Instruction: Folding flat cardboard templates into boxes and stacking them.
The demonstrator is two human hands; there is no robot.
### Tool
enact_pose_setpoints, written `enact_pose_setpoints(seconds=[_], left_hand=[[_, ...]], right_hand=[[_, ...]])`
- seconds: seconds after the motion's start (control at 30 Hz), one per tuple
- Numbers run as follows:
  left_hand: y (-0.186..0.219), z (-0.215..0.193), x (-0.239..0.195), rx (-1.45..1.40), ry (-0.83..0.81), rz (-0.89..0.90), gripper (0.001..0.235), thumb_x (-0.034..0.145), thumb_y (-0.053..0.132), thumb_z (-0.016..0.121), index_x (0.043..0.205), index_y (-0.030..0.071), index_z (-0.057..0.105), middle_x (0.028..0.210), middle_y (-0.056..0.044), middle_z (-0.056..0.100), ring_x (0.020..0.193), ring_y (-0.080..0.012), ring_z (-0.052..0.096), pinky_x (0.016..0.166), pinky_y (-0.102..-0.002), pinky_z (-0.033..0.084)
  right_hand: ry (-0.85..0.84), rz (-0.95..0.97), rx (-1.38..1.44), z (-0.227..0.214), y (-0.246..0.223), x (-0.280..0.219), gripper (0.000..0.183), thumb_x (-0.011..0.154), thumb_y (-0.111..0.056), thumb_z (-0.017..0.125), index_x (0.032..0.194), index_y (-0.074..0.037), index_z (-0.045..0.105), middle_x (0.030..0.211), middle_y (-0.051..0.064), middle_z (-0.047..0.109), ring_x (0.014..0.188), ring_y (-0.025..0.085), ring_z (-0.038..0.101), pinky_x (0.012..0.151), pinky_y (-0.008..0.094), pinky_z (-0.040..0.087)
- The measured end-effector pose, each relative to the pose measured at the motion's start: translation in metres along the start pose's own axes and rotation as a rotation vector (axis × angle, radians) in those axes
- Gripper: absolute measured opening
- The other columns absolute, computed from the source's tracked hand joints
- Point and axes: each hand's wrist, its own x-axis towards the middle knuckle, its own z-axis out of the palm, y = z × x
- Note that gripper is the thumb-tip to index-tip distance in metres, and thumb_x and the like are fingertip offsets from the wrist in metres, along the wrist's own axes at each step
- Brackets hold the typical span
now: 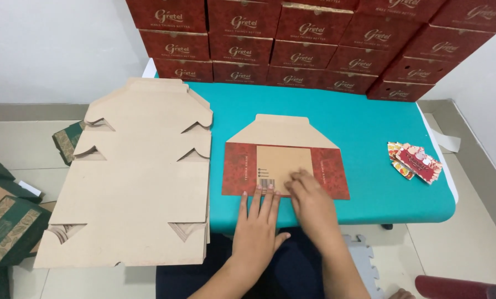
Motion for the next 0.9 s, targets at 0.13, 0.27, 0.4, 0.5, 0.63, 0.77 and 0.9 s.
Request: enact_pose_setpoints(seconds=[0.13, 0.27, 0.4, 0.5, 0.63, 0.77, 0.9], left_hand=[[-0.001, 0.000, -0.001, 0.003, 0.025, 0.016, 0.095, 0.069, 0.053, 0.065, 0.138, -0.006, 0.037, 0.145, -0.022, 0.035, 0.135, -0.0398, 0.028, 0.112, -0.057, 0.014], [-0.001, -0.001, -0.001, -0.016, 0.056, 0.004, 0.085, 0.073, 0.046, 0.062, 0.136, -0.006, 0.040, 0.145, -0.022, 0.036, 0.137, -0.0384, 0.027, 0.112, -0.055, 0.014], [-0.006, -0.010, 0.000, -0.070, 0.030, -0.002, 0.083, 0.073, 0.048, 0.065, 0.133, -0.005, 0.043, 0.139, -0.021, 0.042, 0.133, -0.0363, 0.032, 0.110, -0.052, 0.018], [-0.016, -0.027, 0.000, -0.176, 0.050, -0.044, 0.078, 0.075, 0.044, 0.067, 0.128, -0.009, 0.045, 0.131, -0.021, 0.047, 0.129, -0.0327, 0.038, 0.109, -0.045, 0.026], [-0.023, -0.033, -0.005, -0.152, 0.018, -0.067, 0.074, 0.076, 0.046, 0.067, 0.125, -0.008, 0.049, 0.129, -0.021, 0.049, 0.129, -0.0323, 0.040, 0.109, -0.045, 0.027], [-0.026, -0.037, -0.009, -0.121, 0.034, -0.112, 0.076, 0.077, 0.046, 0.067, 0.124, -0.010, 0.047, 0.126, -0.021, 0.050, 0.125, -0.0336, 0.043, 0.107, -0.044, 0.030], [-0.025, -0.038, -0.009, -0.137, 0.059, -0.118, 0.076, 0.077, 0.046, 0.067, 0.124, -0.009, 0.046, 0.124, -0.020, 0.049, 0.120, -0.0331, 0.045, 0.107, -0.045, 0.030]], right_hand=[[0.114, -0.026, 0.038, 0.008, -0.029, -0.022, 0.034, 0.073, -0.001, 0.057, 0.107, 0.000, 0.061, 0.121, 0.015, 0.060, 0.120, 0.032, 0.054, 0.102, 0.041, 0.041], [0.204, -0.024, 0.111, -0.001, -0.032, -0.022, 0.028, 0.069, 0.002, 0.061, 0.096, 0.001, 0.066, 0.113, 0.012, 0.066, 0.115, 0.028, 0.059, 0.098, 0.038, 0.046], [0.309, -0.018, 0.102, -0.007, -0.021, -0.019, 0.014, 0.070, 0.007, 0.061, 0.080, -0.002, 0.065, 0.097, 0.008, 0.069, 0.105, 0.027, 0.063, 0.100, 0.043, 0.044], [0.281, 0.033, 0.053, -0.013, -0.008, -0.020, 0.011, 0.074, 0.004, 0.059, 0.074, -0.004, 0.067, 0.096, 0.004, 0.071, 0.113, 0.026, 0.060, 0.108, 0.045, 0.038], [0.248, 0.098, 0.000, -0.023, 0.009, -0.026, 0.013, 0.076, 0.002, 0.058, 0.074, -0.006, 0.067, 0.099, 0.001, 0.071, 0.122, 0.025, 0.054, 0.113, 0.047, 0.031], [0.241, 0.175, -0.044, -0.026, 0.017, -0.031, 0.013, 0.077, 0.002, 0.059, 0.074, -0.005, 0.069, 0.098, 0.003, 0.071, 0.122, 0.026, 0.055, 0.115, 0.047, 0.029], [0.133, 0.244, 0.060, -0.032, 0.020, -0.035, 0.017, 0.074, -0.002, 0.058, 0.084, -0.004, 0.071, 0.107, 0.006, 0.069, 0.124, 0.027, 0.053, 0.115, 0.046, 0.028]])
